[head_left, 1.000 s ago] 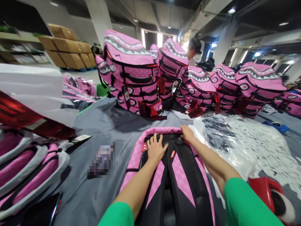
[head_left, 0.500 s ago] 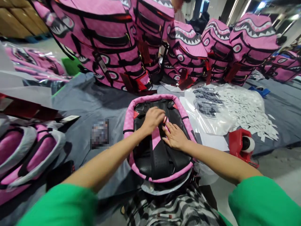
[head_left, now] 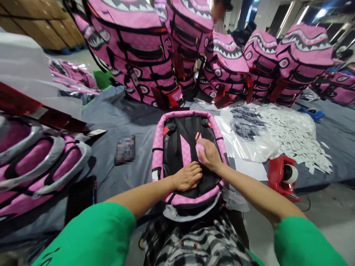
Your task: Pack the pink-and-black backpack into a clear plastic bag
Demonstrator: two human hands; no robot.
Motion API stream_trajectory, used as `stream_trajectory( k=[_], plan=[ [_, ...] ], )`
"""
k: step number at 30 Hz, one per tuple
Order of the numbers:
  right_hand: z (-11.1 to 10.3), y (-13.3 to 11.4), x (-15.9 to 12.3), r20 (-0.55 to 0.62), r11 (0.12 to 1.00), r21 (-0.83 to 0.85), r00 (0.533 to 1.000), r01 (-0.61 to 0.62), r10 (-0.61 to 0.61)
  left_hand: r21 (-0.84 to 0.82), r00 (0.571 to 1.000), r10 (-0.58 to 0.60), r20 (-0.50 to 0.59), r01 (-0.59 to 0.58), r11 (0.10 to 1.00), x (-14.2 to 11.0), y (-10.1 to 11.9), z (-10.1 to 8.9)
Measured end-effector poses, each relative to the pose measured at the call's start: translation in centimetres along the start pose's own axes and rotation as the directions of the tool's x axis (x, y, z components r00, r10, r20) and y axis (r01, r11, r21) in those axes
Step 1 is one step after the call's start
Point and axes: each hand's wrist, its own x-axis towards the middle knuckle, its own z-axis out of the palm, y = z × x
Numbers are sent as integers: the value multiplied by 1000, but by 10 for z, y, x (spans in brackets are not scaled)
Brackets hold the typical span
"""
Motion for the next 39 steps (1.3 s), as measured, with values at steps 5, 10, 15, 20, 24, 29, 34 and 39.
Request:
stream_trajectory(
  k=[5,10,15,20,24,29,34,39],
  plan=[
    [-19,-42,-4,417,547,250,421,799,-805,-57,835,-437,-335,445,894,0,-29,-38],
    [25,-37,-17,492,533,421,309,734,-814,-94,651,-709,-272,715,693,14,-55,-35],
    [68,-14,-36,407,591,380,445,712,-798,-40,639,-715,-283,737,675,17,-63,-14],
    [57,-16,-37,304,599,230,528,767,-793,-15,636,-727,-258,750,661,15,-51,-16],
    [9,-16,-12,45,813,-270,851,515,-524,-9,614,-762,-206,778,628,8,-26,-7],
    [9,8,22,51,856,-428,938,-288,342,-54,626,-766,-143,768,638,6,-18,-26],
    [38,17,14,179,848,-447,901,-284,396,-137,648,-761,28,756,640,-6,17,-28],
    [36,20,9,129,872,-380,916,-308,380,70,856,-512,-73,517,853,-35,74,14]
  ],
)
